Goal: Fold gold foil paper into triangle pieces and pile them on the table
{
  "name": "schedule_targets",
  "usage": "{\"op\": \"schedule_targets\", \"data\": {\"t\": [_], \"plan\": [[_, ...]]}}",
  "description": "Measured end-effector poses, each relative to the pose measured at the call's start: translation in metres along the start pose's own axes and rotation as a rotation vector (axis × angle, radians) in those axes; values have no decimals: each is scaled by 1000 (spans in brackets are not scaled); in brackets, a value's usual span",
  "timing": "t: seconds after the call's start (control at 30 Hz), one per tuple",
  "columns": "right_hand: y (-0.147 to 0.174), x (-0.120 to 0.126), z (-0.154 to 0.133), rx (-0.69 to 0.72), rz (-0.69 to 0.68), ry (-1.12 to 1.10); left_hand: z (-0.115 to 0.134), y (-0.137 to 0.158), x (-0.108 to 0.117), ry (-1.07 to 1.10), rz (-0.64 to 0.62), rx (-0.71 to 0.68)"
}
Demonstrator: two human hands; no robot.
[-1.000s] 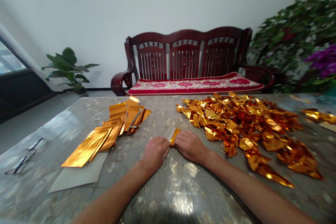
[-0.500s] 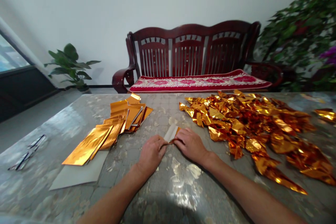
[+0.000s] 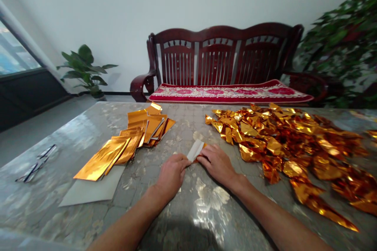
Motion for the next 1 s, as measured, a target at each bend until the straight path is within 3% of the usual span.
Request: {"op": "schedule_targets", "data": {"t": [0.23, 0.6, 0.87, 1.0], "plan": [[-2, -3, -1, -26, -40, 30, 4, 2, 2, -58, -35, -24], [-3, -6, -3, -20, -35, 100, -11, -8, 3, 143, -24, 3], [-3, -9, 0, -35, -30, 141, -13, -9, 1, 173, -5, -9], [-3, -9, -1, -33, -33, 153, -12, -10, 2, 123, -13, 63]]}}
Point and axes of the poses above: each hand's wrist, its own y-axis away from the middle knuckle, its own x-axis out of the back of the hand, z = x × y, the point moved 4 cm from there along -y, towards the middle knuckle
